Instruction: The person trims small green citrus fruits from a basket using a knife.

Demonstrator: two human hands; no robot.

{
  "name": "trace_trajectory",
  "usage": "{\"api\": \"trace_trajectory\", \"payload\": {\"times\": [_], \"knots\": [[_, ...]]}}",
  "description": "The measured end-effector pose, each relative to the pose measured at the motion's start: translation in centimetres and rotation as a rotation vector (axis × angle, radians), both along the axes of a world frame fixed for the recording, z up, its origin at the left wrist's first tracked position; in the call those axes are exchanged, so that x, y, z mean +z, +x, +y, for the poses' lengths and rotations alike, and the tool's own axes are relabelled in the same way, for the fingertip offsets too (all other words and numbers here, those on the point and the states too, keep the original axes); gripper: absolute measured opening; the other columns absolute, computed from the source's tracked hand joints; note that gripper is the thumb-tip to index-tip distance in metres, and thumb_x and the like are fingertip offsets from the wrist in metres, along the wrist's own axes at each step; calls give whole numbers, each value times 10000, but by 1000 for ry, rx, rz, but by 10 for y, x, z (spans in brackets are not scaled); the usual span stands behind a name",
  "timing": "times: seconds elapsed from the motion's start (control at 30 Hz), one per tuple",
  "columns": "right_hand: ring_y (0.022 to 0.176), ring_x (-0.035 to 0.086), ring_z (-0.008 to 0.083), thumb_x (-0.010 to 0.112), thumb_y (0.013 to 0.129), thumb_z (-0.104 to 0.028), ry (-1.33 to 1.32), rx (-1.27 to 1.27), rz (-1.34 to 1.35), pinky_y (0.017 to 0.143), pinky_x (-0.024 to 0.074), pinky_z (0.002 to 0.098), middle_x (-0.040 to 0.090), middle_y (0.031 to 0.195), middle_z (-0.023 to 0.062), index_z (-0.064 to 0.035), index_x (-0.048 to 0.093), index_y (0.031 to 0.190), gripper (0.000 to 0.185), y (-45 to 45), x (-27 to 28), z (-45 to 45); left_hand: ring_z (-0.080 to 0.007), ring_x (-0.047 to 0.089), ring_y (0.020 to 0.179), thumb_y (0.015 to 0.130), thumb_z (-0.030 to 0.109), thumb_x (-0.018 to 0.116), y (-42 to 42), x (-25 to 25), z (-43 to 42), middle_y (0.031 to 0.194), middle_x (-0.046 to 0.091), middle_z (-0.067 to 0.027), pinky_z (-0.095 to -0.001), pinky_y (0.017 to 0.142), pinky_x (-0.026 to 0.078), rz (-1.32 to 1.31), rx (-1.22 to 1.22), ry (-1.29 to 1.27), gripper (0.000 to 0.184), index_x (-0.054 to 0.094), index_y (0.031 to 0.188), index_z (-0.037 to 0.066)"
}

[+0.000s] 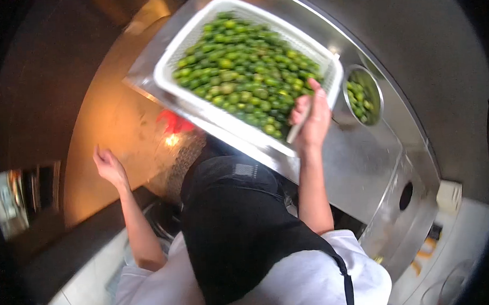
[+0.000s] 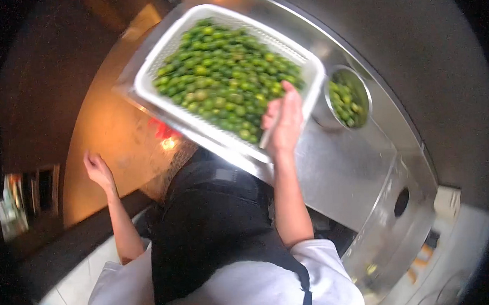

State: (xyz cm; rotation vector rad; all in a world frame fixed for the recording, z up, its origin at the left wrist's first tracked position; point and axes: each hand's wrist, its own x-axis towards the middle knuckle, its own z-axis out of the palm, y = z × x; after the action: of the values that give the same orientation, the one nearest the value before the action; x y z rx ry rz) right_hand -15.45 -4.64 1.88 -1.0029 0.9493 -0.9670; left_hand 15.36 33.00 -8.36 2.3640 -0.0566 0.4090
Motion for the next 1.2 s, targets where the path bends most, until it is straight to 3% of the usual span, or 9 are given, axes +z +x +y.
{"api": "trace_trajectory", "payload": {"times": [0.1,0.17,0.27,0.33,0.67,0.8,0.9,1.03,1.2], "knots": [[455,418,77,374,1033,-366,-48,-41,-91,387,360,219,448,652,20,-16,374,1363,481,-15,-2,-5,-138,614,904,935,63,557,-28,92,-171,1020,668,-75,-272,802,492,-88,-725,-362,233,623,1148,-6],[447,419,84,353,1040,-344,-45,-91,-174,386,357,220,456,650,28,-14,349,1378,472,-12,-7,-4,-160,639,896,905,74,599,-73,141,-249,1013,687,-67,-282,795,506,113,-1105,-241,180,677,1065,47],[446,421,88,344,1042,-329,-118,-133,-233,392,359,218,462,645,35,-4,324,1393,479,-14,-10,-1,-316,659,926,862,147,585,-137,139,-330,1011,675,-148,-433,827,525,42,-1651,212,210,671,1014,31],[446,426,89,354,1038,-325,-141,-153,-281,402,365,216,463,637,36,-1,314,1399,486,-16,-10,-1,-357,635,902,833,126,598,-170,103,-367,974,650,-166,-423,785,525,-69,-1779,348,202,663,1001,36],[457,430,78,323,1045,-278,-146,-194,-253,428,376,218,472,634,31,27,352,1362,441,-16,-10,-7,-341,592,849,795,89,600,-184,84,-377,874,598,-148,-448,766,469,-89,-1923,135,53,610,839,62],[462,427,80,309,1047,-297,-165,-173,-248,445,369,220,474,636,33,28,362,1358,453,-16,-9,-5,-337,575,859,749,33,575,-193,98,-364,904,611,-152,-438,779,463,-45,-1966,315,132,585,878,55],[475,429,77,308,1044,-310,-174,-154,-219,456,376,216,472,641,29,33,363,1360,469,-16,-10,-5,-251,582,812,772,20,615,-187,88,-362,965,606,-125,-356,759,481,5,-1900,-96,214,613,985,39],[517,438,62,338,1034,-317,-213,-71,-107,474,387,206,481,677,10,26,360,1378,487,-15,-6,-3,-78,522,758,825,57,678,-157,95,-355,1052,577,-17,-214,673,460,411,-1620,-253,300,635,1121,43],[541,444,62,380,1024,-271,-176,44,32,501,395,215,499,694,-5,-3,397,1369,437,-2,-5,-2,-55,549,759,866,38,645,-133,93,-352,1006,615,-1,-212,641,467,816,-1533,-420,253,647,1119,30]]}}
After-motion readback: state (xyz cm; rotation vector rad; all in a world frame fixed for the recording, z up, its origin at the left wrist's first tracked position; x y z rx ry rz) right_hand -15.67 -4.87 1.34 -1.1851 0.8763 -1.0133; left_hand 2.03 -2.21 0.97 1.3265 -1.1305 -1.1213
